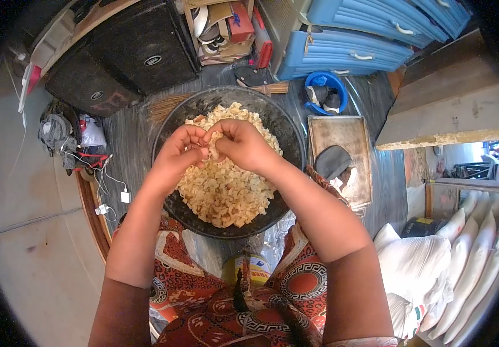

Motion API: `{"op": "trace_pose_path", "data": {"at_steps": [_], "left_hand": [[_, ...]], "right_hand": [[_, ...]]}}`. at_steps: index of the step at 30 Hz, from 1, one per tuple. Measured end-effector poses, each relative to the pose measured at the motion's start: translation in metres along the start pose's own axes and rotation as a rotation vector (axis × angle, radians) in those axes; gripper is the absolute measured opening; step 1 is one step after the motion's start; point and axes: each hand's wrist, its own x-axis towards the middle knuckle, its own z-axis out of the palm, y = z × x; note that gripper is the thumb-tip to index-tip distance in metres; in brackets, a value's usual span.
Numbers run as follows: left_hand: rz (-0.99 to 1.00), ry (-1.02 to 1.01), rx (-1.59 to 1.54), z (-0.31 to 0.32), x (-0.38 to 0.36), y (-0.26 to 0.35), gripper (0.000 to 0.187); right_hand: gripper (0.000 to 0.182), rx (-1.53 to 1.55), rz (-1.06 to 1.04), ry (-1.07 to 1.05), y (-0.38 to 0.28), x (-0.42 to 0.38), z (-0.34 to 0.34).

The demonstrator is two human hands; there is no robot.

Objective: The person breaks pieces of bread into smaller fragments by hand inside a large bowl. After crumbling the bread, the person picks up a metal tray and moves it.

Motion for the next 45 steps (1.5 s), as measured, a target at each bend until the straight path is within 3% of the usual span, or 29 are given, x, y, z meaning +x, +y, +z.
{"op": "trace_pose_path", "data": {"at_steps": [2, 10, 16, 20, 22, 25, 27, 29, 31, 33, 34, 37, 38, 40, 41, 43, 45], "left_hand": [[-0.002, -0.012, 0.018, 0.004, -0.001, 0.003, 0.023], [0.010, 0.022, 0.092, 0.002, 0.002, 0.000, 0.024], [0.033, 0.012, 0.093, 0.004, 0.001, 0.001, 0.024], [-0.009, 0.005, 0.121, 0.000, 0.000, -0.001, 0.020], [-0.028, -0.004, 0.137, -0.005, 0.001, -0.006, 0.020], [-0.069, 0.015, 0.149, -0.007, 0.002, -0.009, 0.017], [0.054, 0.026, 0.173, -0.004, 0.001, -0.006, 0.015], [0.049, 0.045, 0.218, 0.001, -0.002, 0.002, 0.014], [0.045, 0.048, 0.244, 0.003, -0.003, -0.001, 0.014], [-0.016, 0.039, 0.210, -0.002, -0.002, -0.005, 0.013], [-0.089, 0.057, 0.197, -0.004, -0.002, -0.005, 0.011], [-0.064, 0.116, 0.372, -0.006, 0.002, -0.008, 0.010], [-0.063, 0.092, 0.378, -0.004, 0.002, -0.010, 0.010], [0.080, 0.288, 0.274, 0.000, 0.004, -0.013, 0.012], [0.081, 0.265, 0.282, -0.007, 0.004, -0.012, 0.012], [-0.103, 0.154, 0.326, -0.026, 0.005, -0.008, 0.016], [-0.087, 0.158, 0.357, -0.029, 0.007, -0.008, 0.019]], "right_hand": [[0.021, -0.005, -0.004, -0.027, -0.004, -0.002, -0.001], [0.027, 0.443, 0.105, -0.046, 0.006, 0.002, -0.002], [0.022, 0.140, 0.059, -0.097, -0.002, 0.000, -0.004], [0.019, 0.194, 0.089, -0.084, -0.002, -0.001, -0.002], [0.013, 0.073, 0.119, -0.113, -0.002, -0.001, -0.005], [0.007, 0.194, 0.010, -0.026, 0.010, 0.003, -0.004], [0.006, 0.251, 0.008, -0.003, 0.009, 0.001, 0.000], [0.005, 0.294, -0.006, 0.043, 0.012, 0.003, 0.002], [0.007, -0.143, -0.305, 0.114, 0.030, 0.010, 0.002], [0.012, -0.056, -0.154, 0.023, 0.029, 0.008, 0.004], [0.013, -0.147, -0.181, 0.054, 0.028, 0.007, 0.007], [0.015, -0.352, -0.347, 0.180, 0.031, 0.010, 0.021], [0.015, -0.292, -0.367, 0.202, 0.030, 0.010, 0.027], [0.014, -0.230, -0.392, 0.245, 0.024, 0.011, 0.033], [0.015, -0.243, -0.362, 0.193, 0.023, 0.013, 0.034], [0.016, -0.253, -0.333, 0.166, 0.009, 0.014, 0.030], [0.021, -0.535, -0.280, 0.151, -0.012, 0.012, 0.026]]}}
